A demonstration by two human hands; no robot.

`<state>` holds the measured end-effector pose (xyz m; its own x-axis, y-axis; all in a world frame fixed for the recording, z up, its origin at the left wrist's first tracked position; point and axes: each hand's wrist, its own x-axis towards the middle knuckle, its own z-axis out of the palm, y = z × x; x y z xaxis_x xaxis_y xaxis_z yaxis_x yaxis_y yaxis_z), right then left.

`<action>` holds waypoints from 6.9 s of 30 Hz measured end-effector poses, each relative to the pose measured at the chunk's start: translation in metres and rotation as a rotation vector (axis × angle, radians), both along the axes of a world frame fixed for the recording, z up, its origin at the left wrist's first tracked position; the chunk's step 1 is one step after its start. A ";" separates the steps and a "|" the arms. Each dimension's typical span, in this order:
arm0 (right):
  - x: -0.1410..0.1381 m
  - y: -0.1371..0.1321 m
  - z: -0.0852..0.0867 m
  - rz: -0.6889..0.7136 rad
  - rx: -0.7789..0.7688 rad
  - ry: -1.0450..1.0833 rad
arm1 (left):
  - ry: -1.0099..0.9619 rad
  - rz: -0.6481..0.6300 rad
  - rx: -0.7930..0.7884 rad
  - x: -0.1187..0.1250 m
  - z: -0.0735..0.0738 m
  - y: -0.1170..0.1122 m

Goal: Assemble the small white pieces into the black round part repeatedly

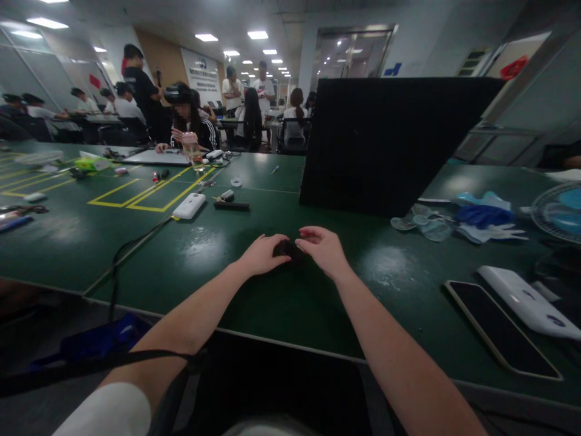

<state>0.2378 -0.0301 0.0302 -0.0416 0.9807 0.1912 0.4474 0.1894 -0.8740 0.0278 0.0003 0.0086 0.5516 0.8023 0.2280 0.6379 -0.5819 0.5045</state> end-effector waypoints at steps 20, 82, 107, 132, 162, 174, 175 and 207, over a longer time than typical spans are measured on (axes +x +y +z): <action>0.008 0.000 0.006 0.139 0.182 -0.488 | -0.088 0.090 -0.045 0.000 -0.005 0.000; 0.005 -0.006 0.012 -0.011 0.099 -0.466 | 0.004 0.170 -0.006 -0.007 0.004 0.000; 0.033 0.021 -0.010 -0.215 -0.275 -0.459 | -0.011 0.235 -0.091 -0.012 0.005 0.005; 0.025 0.016 -0.009 -0.164 -0.320 -0.529 | 0.228 0.459 0.297 -0.144 0.016 0.002; 0.029 0.025 -0.009 -0.310 -0.148 -0.443 | -0.042 0.001 -0.076 0.057 -0.006 0.001; 0.017 0.013 -0.012 0.074 -0.071 -0.521 | -0.837 0.187 -0.380 0.008 -0.018 0.012; 0.012 0.011 -0.012 0.111 -0.028 -0.576 | -0.910 0.246 -0.362 0.003 -0.020 0.017; -0.014 -0.007 -0.003 0.111 0.100 -0.301 | -0.157 0.002 -0.139 -0.003 -0.007 -0.002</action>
